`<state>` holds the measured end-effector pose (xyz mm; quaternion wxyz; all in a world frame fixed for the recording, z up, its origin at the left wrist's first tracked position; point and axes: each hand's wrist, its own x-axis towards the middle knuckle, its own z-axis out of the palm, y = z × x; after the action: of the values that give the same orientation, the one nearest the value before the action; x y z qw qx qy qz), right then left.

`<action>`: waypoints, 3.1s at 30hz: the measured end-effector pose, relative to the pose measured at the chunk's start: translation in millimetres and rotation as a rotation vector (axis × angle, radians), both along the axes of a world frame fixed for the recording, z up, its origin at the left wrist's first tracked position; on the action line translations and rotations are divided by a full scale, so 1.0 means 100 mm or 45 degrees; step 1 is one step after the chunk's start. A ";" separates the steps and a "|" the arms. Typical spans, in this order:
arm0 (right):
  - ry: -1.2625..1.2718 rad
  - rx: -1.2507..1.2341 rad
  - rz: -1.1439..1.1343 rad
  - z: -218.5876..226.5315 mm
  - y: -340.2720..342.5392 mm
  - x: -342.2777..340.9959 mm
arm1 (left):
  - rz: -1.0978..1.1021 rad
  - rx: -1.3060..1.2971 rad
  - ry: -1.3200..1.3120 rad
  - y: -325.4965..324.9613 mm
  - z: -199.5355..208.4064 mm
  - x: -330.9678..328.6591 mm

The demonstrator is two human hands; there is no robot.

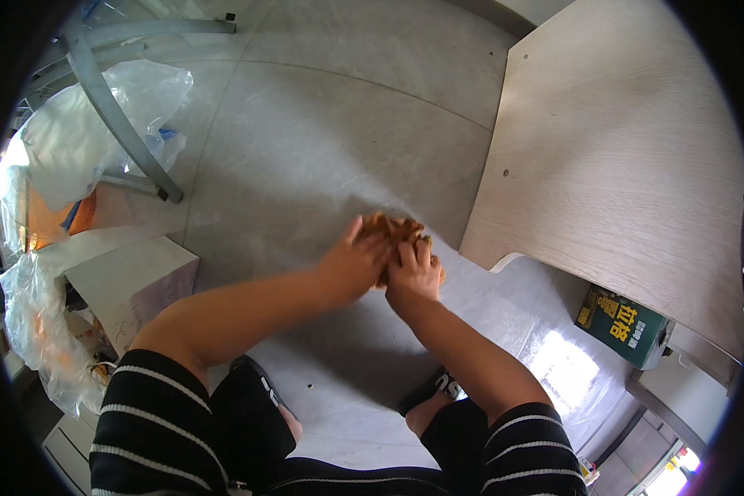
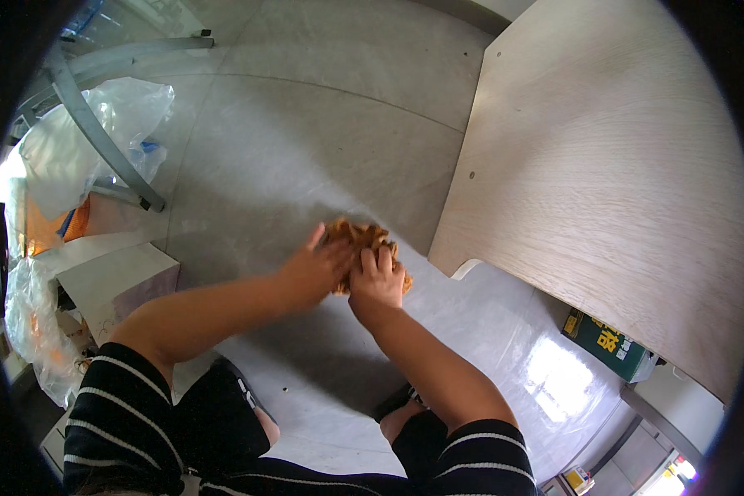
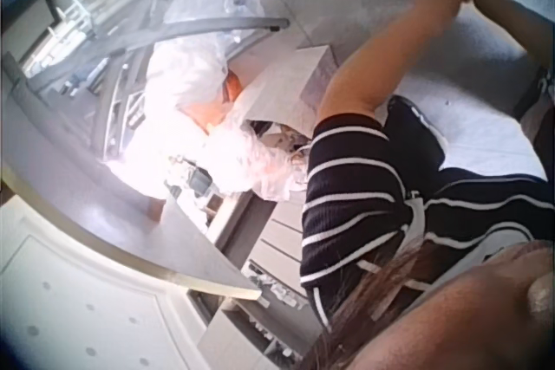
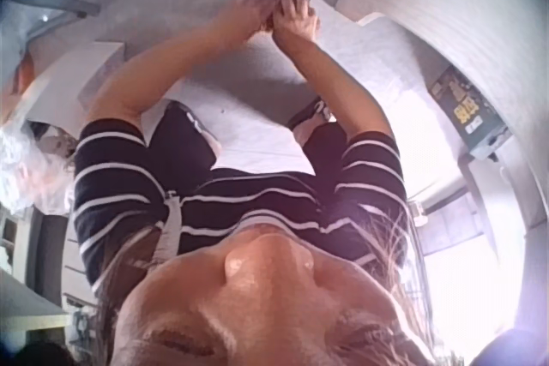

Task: The person cleans a tiled floor using a brown cloth, moving a green cardboard box and a white plastic jug to access areas underneath. They wipe the floor in multiple sections, including under a wooden board and near a metal frame, and place plastic bags into a white tote bag.

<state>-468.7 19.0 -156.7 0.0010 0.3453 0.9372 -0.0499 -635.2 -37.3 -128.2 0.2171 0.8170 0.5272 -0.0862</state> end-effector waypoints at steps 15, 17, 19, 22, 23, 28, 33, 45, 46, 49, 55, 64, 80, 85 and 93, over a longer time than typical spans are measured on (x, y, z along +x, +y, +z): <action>0.030 -0.067 0.167 0.07 0.06 0.02 | 0.125 0.287 0.096 -0.19 -0.15 0.06; 0.186 0.267 -0.036 -0.13 0.29 -0.23 | 0.291 0.366 0.119 0.17 -0.21 0.01; 0.207 0.102 -0.153 -0.07 0.66 -0.54 | 0.351 0.402 0.294 0.64 -0.12 -0.15; 0.220 0.029 -0.202 -0.04 0.89 -0.69 | 0.415 0.192 0.173 0.88 0.00 -0.27; 0.218 0.011 -0.170 -0.01 0.84 -0.69 | 0.402 0.146 0.165 0.76 -0.05 -0.27; 0.341 0.040 -0.116 -0.06 0.59 -0.43 | 0.341 -0.031 -0.022 0.45 -0.09 -0.27; 0.267 -0.037 -0.141 0.06 0.97 -0.70 | 0.362 -0.051 0.134 1.00 0.11 -0.43; 0.089 0.064 -0.077 0.08 0.84 -0.63 | 0.342 -0.088 0.136 0.98 0.13 -0.44; 0.075 0.060 -0.086 0.07 0.83 -0.62 | 0.315 -0.105 0.128 0.97 0.12 -0.43; 0.021 0.078 -0.003 0.13 0.78 -0.55 | 0.244 -0.118 0.129 0.89 0.13 -0.45; 0.065 0.185 -0.012 0.05 0.79 -0.58 | 0.261 -0.142 0.132 0.92 0.17 -0.40; 0.058 0.255 0.019 -0.06 0.82 -0.52 | 0.287 -0.056 0.104 0.89 0.02 -0.41; 0.010 0.147 0.134 0.01 0.21 0.03 | 0.441 0.550 -0.158 0.49 -0.06 -0.62; 0.043 0.005 -0.238 0.20 0.89 -0.42 | 0.525 0.501 -0.117 0.49 0.01 -0.56; 0.013 0.174 -0.100 -0.05 0.58 -0.15 | 0.576 0.462 -0.167 0.55 0.06 -0.56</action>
<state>-484.0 77.3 -162.1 -0.0294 0.3807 0.9242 0.0125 -691.4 18.0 -122.2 0.1147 0.7079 0.6877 0.1130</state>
